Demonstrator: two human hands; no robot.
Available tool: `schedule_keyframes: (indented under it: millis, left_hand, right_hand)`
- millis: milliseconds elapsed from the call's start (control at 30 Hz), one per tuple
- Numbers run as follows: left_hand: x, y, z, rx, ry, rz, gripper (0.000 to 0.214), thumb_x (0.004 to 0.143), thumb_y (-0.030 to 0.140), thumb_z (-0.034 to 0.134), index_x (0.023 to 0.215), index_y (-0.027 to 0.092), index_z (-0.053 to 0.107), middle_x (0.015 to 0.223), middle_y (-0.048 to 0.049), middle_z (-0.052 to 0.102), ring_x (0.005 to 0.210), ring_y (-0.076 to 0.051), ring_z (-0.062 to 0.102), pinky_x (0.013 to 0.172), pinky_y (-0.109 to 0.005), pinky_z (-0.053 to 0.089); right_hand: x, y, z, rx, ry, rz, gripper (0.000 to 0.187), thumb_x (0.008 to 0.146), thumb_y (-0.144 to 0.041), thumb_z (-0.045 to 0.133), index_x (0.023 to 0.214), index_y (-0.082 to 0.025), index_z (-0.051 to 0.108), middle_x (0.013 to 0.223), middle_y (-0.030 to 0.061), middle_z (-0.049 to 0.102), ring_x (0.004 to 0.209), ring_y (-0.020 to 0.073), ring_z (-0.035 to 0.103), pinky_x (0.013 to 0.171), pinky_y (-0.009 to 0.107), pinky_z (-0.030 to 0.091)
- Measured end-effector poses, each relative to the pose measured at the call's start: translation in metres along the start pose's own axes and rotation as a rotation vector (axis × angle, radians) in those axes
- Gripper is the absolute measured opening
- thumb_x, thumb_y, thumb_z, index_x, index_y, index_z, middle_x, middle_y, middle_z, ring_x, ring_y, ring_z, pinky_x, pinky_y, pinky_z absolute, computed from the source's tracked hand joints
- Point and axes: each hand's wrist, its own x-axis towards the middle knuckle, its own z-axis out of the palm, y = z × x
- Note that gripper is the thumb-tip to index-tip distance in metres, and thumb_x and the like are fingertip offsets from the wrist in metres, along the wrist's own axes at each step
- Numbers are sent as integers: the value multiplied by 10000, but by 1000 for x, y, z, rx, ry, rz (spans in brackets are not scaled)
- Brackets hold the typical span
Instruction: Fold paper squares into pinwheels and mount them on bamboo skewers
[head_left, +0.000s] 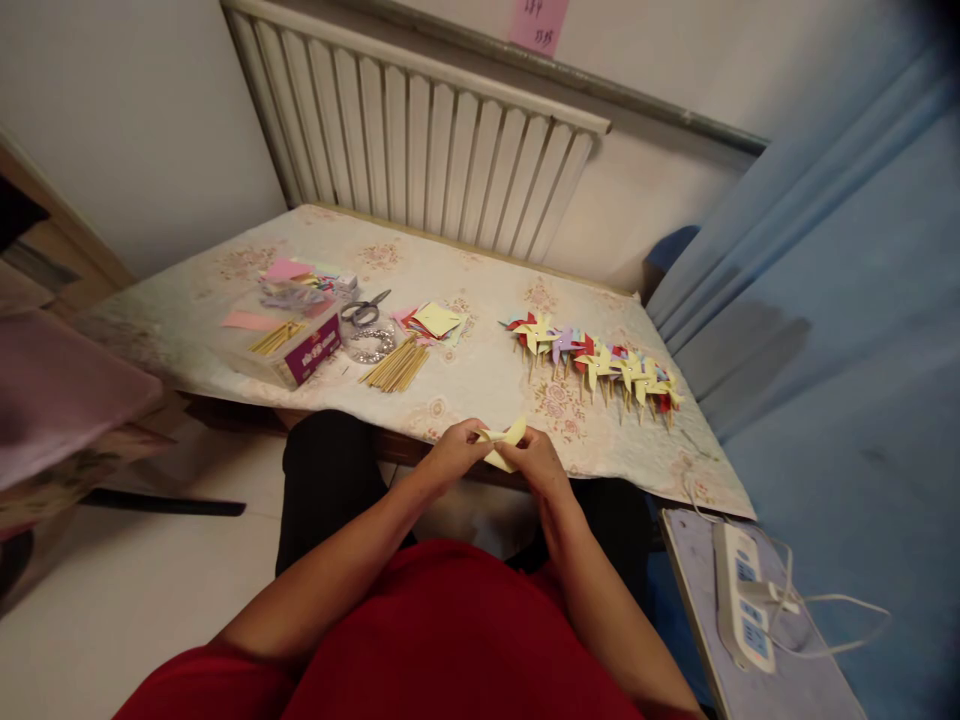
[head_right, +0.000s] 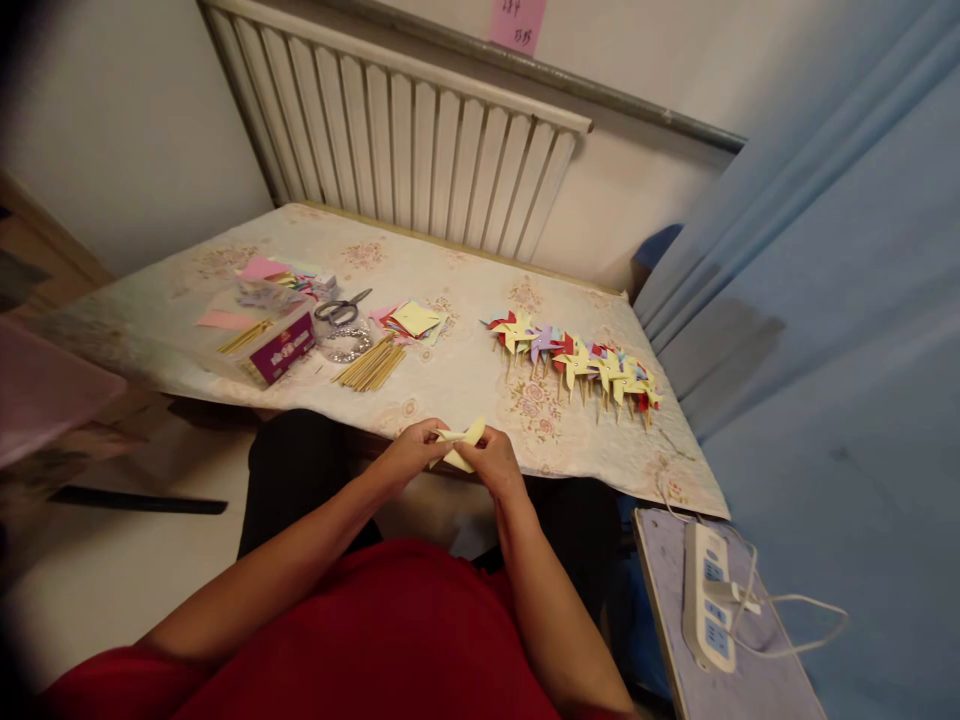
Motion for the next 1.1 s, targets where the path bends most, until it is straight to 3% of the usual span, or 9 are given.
schedule_keyframes:
  millis: [433, 667, 1100]
  left_hand:
    - [-8, 0, 6, -128, -79, -39, 216, 630, 283, 636, 764, 152, 529, 671, 30, 549, 600, -89, 455, 585, -226, 319]
    - [-2, -11, 7, -125, -76, -19, 195, 659, 271, 616, 783, 150, 526, 672, 25, 548, 594, -88, 468, 590, -229, 337]
    - [-6, -6, 2, -159, -28, -49, 159, 650, 219, 608, 777, 139, 555, 674, 26, 558, 572, -70, 468, 557, -209, 334]
  right_hand:
    - [-17, -4, -1, -6, 59, 43, 301, 621, -380, 700, 783, -130, 659, 647, 2, 639, 555, 127, 532, 542, 238, 409]
    - [-15, -4, 1, 16, 54, 79, 335, 607, -396, 699, 811, -132, 677, 687, 22, 675, 575, 142, 564, 547, 244, 420]
    - [-10, -3, 8, 8, 24, 82, 350, 609, -375, 691, 845, -116, 687, 686, 25, 674, 560, 132, 551, 533, 238, 408]
